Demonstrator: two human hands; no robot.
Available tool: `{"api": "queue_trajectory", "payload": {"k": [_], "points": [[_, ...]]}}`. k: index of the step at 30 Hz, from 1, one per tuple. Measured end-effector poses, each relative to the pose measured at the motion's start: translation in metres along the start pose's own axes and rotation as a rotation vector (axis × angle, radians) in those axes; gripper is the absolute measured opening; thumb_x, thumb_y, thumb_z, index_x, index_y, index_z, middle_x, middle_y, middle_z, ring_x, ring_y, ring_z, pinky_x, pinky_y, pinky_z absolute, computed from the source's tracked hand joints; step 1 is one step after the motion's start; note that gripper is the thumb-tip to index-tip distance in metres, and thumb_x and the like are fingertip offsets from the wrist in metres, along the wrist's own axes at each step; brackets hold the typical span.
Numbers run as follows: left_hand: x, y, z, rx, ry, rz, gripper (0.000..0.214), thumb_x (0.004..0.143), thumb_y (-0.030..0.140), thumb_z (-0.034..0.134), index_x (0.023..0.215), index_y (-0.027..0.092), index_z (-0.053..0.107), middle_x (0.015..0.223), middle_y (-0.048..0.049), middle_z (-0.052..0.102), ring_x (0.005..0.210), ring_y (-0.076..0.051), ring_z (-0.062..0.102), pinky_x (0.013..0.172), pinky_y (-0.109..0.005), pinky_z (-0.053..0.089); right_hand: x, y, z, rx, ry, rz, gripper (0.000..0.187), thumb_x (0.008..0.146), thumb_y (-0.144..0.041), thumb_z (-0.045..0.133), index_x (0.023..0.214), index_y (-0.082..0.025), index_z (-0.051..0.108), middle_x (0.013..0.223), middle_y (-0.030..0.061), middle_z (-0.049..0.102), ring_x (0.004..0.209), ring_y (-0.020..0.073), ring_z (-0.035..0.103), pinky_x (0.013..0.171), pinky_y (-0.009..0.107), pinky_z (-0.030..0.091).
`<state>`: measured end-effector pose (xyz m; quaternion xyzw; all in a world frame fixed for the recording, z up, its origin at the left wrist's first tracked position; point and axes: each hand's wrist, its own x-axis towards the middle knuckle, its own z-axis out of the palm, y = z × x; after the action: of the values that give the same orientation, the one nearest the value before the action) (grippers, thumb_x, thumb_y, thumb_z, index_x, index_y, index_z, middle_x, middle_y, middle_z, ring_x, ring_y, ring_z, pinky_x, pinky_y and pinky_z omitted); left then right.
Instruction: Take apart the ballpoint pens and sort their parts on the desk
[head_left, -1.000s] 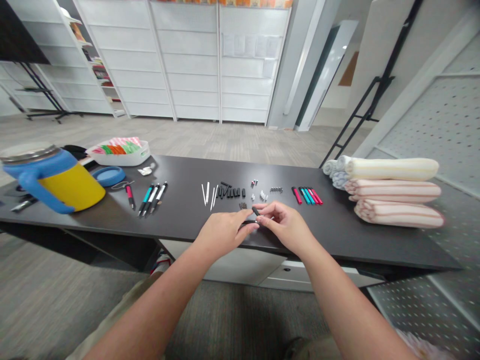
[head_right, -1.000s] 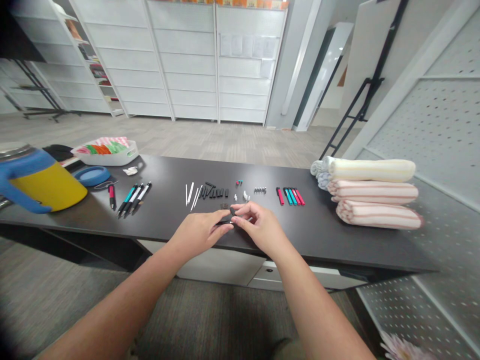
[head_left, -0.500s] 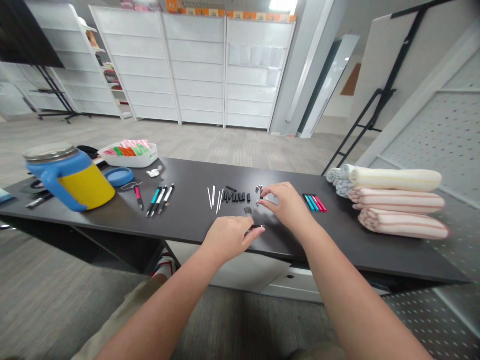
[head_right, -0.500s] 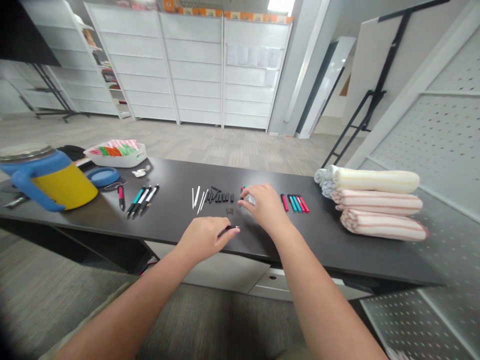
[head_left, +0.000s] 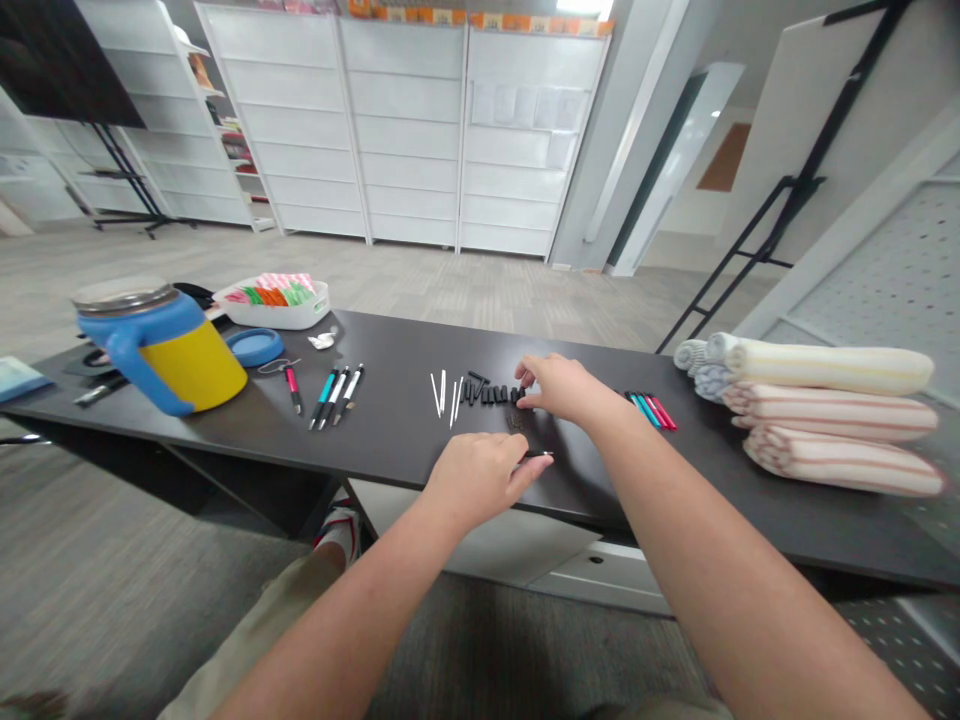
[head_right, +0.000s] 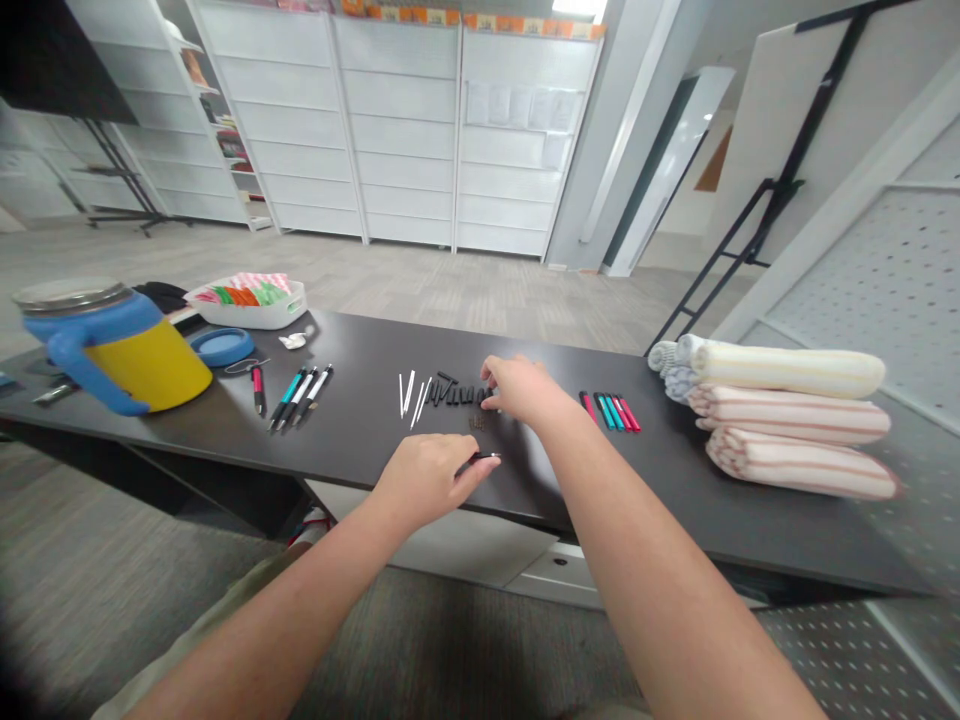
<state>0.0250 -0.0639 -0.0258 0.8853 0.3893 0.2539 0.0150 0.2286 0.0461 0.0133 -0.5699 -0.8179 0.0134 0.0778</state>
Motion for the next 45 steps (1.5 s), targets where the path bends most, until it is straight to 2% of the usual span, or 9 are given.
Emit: {"api": "queue_trajectory", "payload": {"k": [11, 18, 21, 24, 28, 32, 36, 42, 45], "points": [[0.0, 0.0, 0.001, 0.001, 0.004, 0.001, 0.047, 0.108, 0.053, 0.04, 0.088, 0.02, 0.066, 0.086, -0.005, 0.075, 0.078, -0.021, 0.071, 0.064, -0.031, 0.045, 0.012, -0.001, 0.007, 0.125, -0.032, -0.074, 0.038, 0.075, -0.021, 0.087, 0.108, -0.024, 0.068, 0.105, 0.0031, 0.079, 0.095, 0.0238, 0.073, 0.076, 0.032, 0.049], [0.001, 0.001, 0.0, 0.004, -0.003, -0.015, 0.043, 0.107, 0.052, 0.043, 0.088, 0.02, 0.066, 0.084, -0.005, 0.075, 0.077, -0.022, 0.071, 0.063, -0.03, 0.044, 0.006, 0.005, 0.006, 0.105, -0.001, -0.109, 0.035, 0.076, -0.022, 0.087, 0.107, -0.023, 0.071, 0.107, 0.0045, 0.078, 0.099, 0.025, 0.071, 0.082, 0.034, 0.05], [0.001, 0.001, 0.0, -0.007, -0.005, -0.028, 0.042, 0.107, 0.053, 0.043, 0.094, 0.02, 0.065, 0.085, -0.0049, 0.075, 0.078, -0.022, 0.072, 0.065, -0.031, 0.046, -0.012, -0.001, -0.009, 0.098, 0.107, -0.117, 0.028, 0.084, -0.026, 0.081, 0.11, -0.023, 0.071, 0.109, 0.0061, 0.077, 0.102, 0.027, 0.068, 0.086, 0.037, 0.049], [0.002, 0.001, 0.0, -0.008, -0.008, -0.05, 0.039, 0.107, 0.052, 0.043, 0.102, 0.019, 0.064, 0.09, -0.0059, 0.076, 0.083, -0.024, 0.073, 0.067, -0.032, 0.048, -0.05, -0.015, -0.023, 0.165, 0.31, -0.067, 0.013, 0.097, -0.033, 0.066, 0.105, -0.024, 0.072, 0.102, 0.0062, 0.076, 0.1, 0.0263, 0.067, 0.086, 0.037, 0.048], [0.003, 0.002, 0.001, 0.012, -0.039, -0.047, 0.031, 0.108, 0.045, 0.044, 0.107, 0.019, 0.06, 0.096, -0.0073, 0.075, 0.088, -0.026, 0.074, 0.071, -0.034, 0.052, -0.111, -0.035, -0.019, 0.349, 0.441, -0.007, 0.029, 0.106, -0.042, 0.049, 0.1, -0.024, 0.071, 0.095, 0.0061, 0.075, 0.088, 0.0224, 0.066, 0.08, 0.035, 0.048], [0.004, 0.003, 0.002, 0.035, -0.079, -0.032, 0.023, 0.107, 0.04, 0.047, 0.108, 0.019, 0.057, 0.099, -0.008, 0.074, 0.091, -0.025, 0.073, 0.076, -0.035, 0.054, -0.144, -0.045, 0.006, 0.477, 0.364, 0.003, 0.025, 0.103, -0.042, 0.056, 0.104, -0.023, 0.072, 0.09, 0.0035, 0.074, 0.08, 0.0191, 0.064, 0.074, 0.032, 0.047], [0.005, 0.002, 0.004, 0.044, -0.115, 0.009, 0.013, 0.102, 0.029, 0.055, 0.109, 0.019, 0.057, 0.103, -0.0084, 0.072, 0.098, -0.027, 0.07, 0.082, -0.037, 0.054, -0.147, -0.044, 0.026, 0.598, 0.318, 0.046, 0.02, 0.099, -0.039, 0.064, 0.103, -0.024, 0.076, 0.083, 0.0007, 0.073, 0.071, 0.0167, 0.062, 0.067, 0.029, 0.046], [0.006, -0.002, 0.007, -0.001, -0.058, 0.091, 0.014, 0.101, 0.025, 0.056, 0.113, 0.017, 0.057, 0.108, -0.0081, 0.069, 0.105, -0.026, 0.065, 0.092, -0.039, 0.052, -0.143, -0.038, 0.029, 0.742, 0.281, 0.092, 0.021, 0.097, -0.041, 0.065, 0.1, -0.025, 0.078, 0.084, 0.0011, 0.075, 0.072, 0.0174, 0.064, 0.066, 0.028, 0.046], [0.006, -0.004, 0.007, -0.022, -0.013, 0.087, 0.014, 0.104, 0.029, 0.055, 0.111, 0.017, 0.058, 0.105, -0.0076, 0.068, 0.101, -0.025, 0.063, 0.09, -0.038, 0.051, -0.145, -0.034, 0.028, 0.829, 0.274, 0.164, 0.026, 0.096, -0.046, 0.065, 0.098, -0.023, 0.076, 0.081, 0.0011, 0.073, 0.071, 0.017, 0.063, 0.065, 0.028, 0.046]]}}
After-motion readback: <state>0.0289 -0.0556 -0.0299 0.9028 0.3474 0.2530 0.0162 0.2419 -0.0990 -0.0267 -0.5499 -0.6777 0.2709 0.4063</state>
